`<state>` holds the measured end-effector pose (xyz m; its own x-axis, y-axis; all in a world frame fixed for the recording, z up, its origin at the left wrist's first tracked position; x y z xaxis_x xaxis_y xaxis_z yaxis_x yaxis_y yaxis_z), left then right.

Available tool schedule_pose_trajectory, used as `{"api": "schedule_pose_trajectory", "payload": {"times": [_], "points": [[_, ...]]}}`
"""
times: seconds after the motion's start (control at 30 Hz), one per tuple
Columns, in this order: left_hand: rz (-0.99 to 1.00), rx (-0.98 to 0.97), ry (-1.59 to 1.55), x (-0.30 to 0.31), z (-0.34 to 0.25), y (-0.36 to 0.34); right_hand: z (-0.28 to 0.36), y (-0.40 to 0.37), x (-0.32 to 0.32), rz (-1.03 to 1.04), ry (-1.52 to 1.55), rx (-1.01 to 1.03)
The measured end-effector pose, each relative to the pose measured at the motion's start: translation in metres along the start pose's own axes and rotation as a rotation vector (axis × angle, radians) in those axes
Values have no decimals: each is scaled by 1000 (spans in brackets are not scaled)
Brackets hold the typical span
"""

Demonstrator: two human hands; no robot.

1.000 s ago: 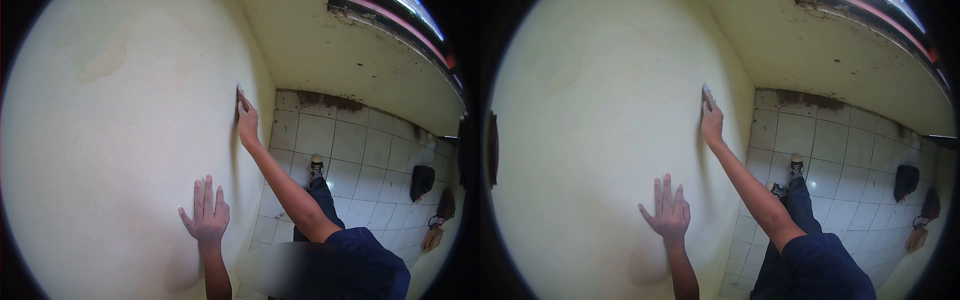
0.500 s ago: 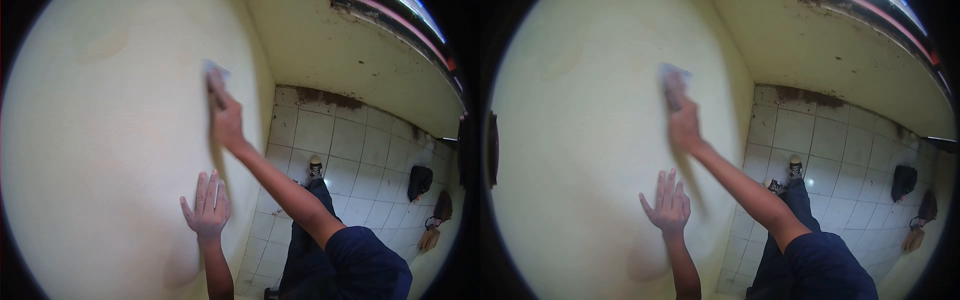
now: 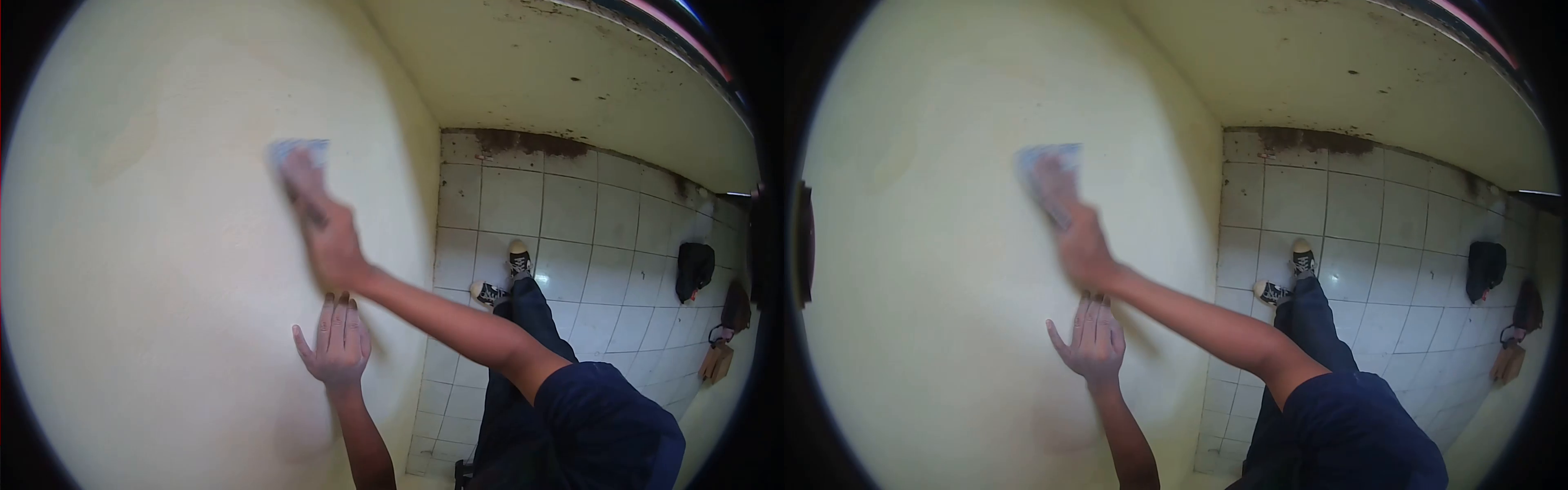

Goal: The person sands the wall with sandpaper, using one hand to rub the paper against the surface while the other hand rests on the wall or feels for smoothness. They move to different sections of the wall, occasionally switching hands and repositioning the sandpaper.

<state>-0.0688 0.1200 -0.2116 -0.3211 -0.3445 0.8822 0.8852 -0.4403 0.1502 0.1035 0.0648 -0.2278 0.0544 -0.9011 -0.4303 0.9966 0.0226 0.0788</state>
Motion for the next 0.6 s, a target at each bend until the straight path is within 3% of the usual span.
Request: {"api": "schedule_pose_trajectory", "payload": {"times": [0.03, 0.07, 0.13, 0.2, 0.23, 0.27, 0.33, 0.4, 0.43, 0.5, 0.53, 0.6], "points": [[50, -8, -10, -6, -3, -2, 15, -10, -4, 109, -45, 124], [52, -12, -17, -9, -5, -2, 0, -9, 4, 104, -50, 119], [29, -24, 6, -7, -5, 7, -62, -5, 28, 47, -124, 140], [32, -26, 12, -6, -6, 7, -141, 15, 84, -220, 47, -466], [36, -34, 14, -6, -6, 7, -193, 25, 102, -278, 381, -515], [34, -43, 19, -5, -6, 5, -175, 26, 95, -282, 388, -510], [43, -37, 39, -9, -6, 5, -100, 24, 69, -272, 42, -532], [63, -27, 22, -8, -8, 4, -32, 2, 27, -42, -56, -74], [72, -20, 18, -9, -7, 4, -41, -1, 30, -41, -58, -82], [95, -31, 16, -11, -9, 9, -56, -18, 24, 152, -141, 275], [106, -40, 19, -11, -10, 11, -92, -9, 42, -7, -250, 167], [77, -37, 23, -12, -8, 10, -147, 18, 86, -372, 241, -576]]}}
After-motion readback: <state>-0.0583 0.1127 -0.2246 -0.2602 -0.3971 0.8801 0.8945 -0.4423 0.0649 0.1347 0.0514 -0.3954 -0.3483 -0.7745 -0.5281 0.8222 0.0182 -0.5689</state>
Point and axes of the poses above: each hand's wrist, its own y-axis towards the middle knuckle, its own x-axis out of the back of the hand, z = x × y, the point moved 6 cm from there along y, towards the middle knuckle, and after that the axes turned 12 degrees about -x, right-handed, at the moved point
